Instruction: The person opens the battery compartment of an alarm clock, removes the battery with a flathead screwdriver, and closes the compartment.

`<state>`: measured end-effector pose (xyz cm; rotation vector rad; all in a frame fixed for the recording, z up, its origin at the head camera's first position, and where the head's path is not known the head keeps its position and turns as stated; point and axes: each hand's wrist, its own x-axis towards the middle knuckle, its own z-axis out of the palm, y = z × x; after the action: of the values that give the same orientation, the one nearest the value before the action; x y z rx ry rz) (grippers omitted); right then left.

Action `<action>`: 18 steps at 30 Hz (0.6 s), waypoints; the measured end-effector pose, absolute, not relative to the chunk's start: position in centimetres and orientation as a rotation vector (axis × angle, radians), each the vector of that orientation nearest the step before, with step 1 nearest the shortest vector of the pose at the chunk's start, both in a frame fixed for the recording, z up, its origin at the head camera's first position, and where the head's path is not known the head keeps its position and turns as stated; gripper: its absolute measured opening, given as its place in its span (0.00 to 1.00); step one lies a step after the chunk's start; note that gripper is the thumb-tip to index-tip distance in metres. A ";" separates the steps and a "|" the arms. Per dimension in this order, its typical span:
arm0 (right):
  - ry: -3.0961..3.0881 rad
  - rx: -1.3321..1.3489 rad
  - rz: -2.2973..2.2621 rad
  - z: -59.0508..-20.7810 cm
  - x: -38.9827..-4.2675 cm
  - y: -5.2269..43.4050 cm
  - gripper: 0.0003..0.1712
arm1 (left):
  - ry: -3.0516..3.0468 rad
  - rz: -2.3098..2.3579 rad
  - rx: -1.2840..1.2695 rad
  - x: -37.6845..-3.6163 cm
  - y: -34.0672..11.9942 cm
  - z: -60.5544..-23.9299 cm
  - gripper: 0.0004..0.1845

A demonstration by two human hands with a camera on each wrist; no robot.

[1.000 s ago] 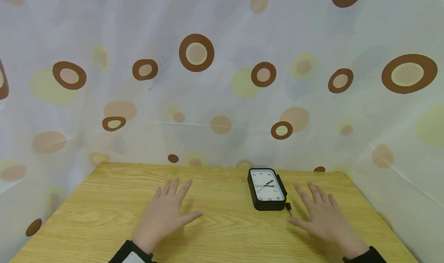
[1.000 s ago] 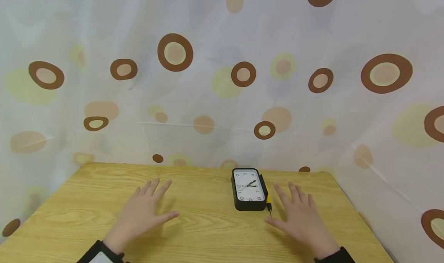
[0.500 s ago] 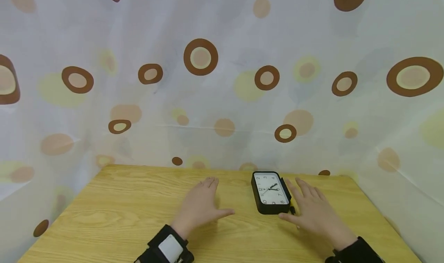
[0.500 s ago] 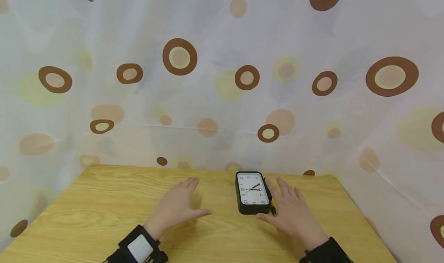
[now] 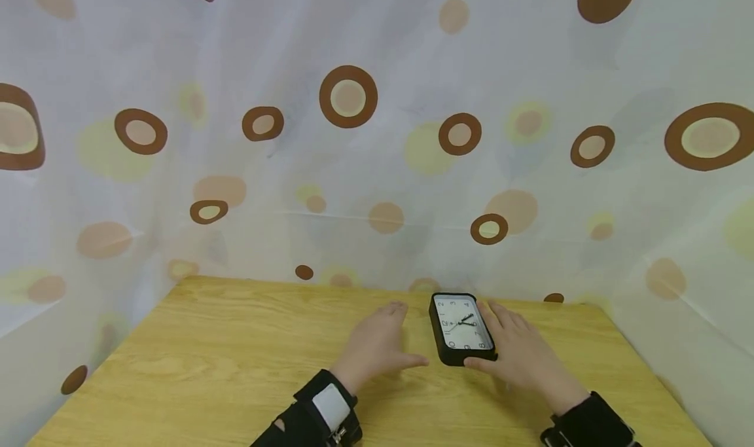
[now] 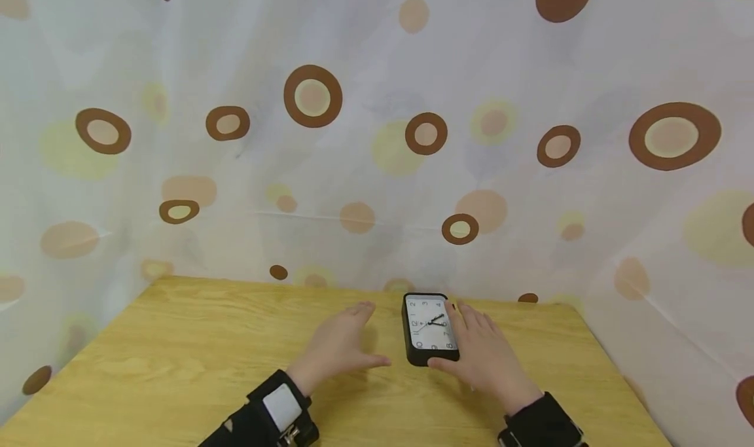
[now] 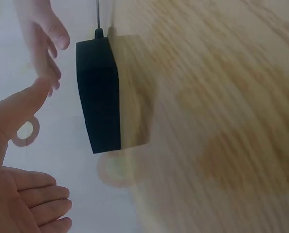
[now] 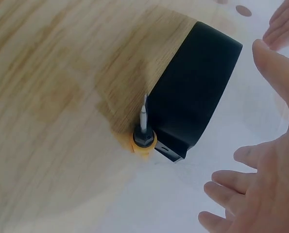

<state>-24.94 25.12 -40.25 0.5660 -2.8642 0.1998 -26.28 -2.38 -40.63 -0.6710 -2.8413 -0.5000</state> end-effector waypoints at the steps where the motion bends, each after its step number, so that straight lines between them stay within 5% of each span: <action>1: -2.863 0.574 0.197 -40.3 -25.0 25.1 0.65 | -2.844 -0.494 -0.681 -26.3 -2.2 -40.7 0.56; 18: -2.879 0.612 0.166 -41.1 -26.2 25.2 0.64 | -2.883 -0.395 -0.795 -27.5 0.9 -43.0 0.56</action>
<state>-26.18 25.22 -41.09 0.6124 -2.8794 0.1665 -27.48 0.94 -42.97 -0.7952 -2.8834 -0.3952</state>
